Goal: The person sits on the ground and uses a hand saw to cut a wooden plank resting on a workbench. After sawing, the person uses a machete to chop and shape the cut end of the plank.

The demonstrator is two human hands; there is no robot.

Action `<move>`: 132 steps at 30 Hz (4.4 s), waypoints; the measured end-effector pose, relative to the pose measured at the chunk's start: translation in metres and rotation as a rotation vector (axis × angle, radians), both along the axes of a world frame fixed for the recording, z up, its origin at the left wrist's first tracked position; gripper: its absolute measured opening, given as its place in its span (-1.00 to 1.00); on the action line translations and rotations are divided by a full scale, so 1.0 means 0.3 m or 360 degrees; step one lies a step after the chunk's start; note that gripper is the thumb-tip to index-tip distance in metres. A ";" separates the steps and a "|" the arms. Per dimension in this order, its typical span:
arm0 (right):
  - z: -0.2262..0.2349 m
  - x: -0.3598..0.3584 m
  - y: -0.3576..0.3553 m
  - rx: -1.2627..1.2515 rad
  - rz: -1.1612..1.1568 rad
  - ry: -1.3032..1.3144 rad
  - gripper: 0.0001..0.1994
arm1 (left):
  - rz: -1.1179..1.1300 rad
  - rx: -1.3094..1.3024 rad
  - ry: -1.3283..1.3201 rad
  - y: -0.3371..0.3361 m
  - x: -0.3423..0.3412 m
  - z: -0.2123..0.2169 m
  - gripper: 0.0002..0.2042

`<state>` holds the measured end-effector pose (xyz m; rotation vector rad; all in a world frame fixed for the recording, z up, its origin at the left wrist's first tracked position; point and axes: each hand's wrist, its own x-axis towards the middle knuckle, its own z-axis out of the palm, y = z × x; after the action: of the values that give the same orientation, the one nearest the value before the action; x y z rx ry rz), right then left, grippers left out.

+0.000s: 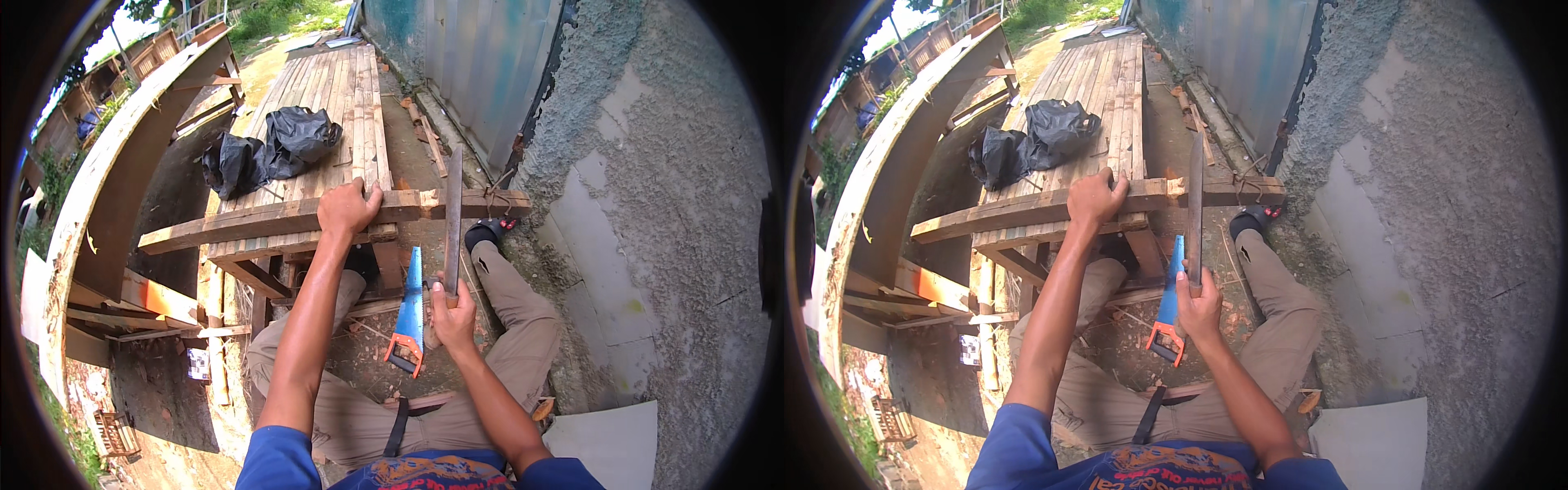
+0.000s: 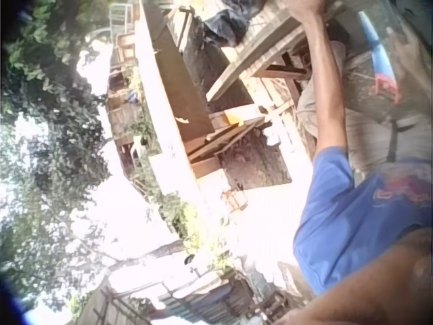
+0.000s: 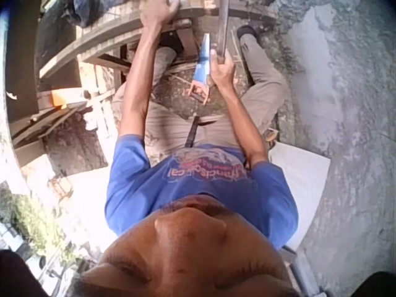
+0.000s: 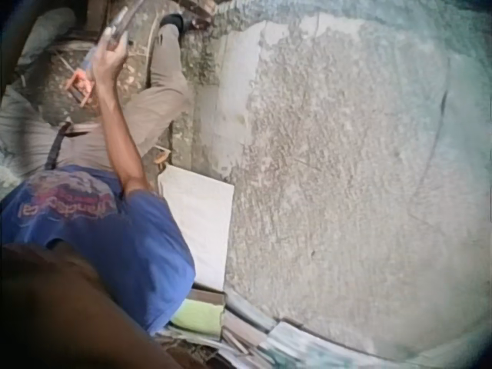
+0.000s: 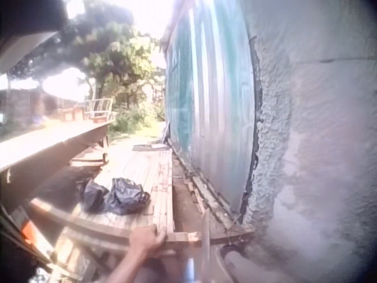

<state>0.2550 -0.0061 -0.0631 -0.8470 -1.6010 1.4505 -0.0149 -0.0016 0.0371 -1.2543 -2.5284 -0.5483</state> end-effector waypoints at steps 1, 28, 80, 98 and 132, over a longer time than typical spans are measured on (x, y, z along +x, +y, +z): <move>-0.029 -0.009 0.015 0.0048 -0.0004 0.0020 -0.72 | 0.0024 0.0032 -0.0032 0.002 0.015 0.005 -0.48; 0.271 -0.111 0.084 0.0161 -0.0205 0.0458 -0.77 | 0.0074 0.0232 0.0086 0.003 0.015 -0.019 -0.56; 0.250 -0.104 0.081 0.0364 -0.0186 0.0099 -0.83 | 0.0104 0.0425 0.0216 0.014 0.007 -0.062 -0.62; 0.217 -0.105 0.083 0.0165 -0.0138 0.0068 -0.80 | 0.0123 0.0382 0.0197 0.028 0.000 -0.062 -0.60; 0.100 -0.116 0.137 0.0262 0.0002 -0.0489 -0.69 | 0.0119 0.0443 0.0238 0.031 -0.013 -0.050 -0.61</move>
<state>0.2201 0.0350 -0.0332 -1.0078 -1.9185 1.2116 -0.0188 0.0076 0.0220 -1.0546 -2.2722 -0.7309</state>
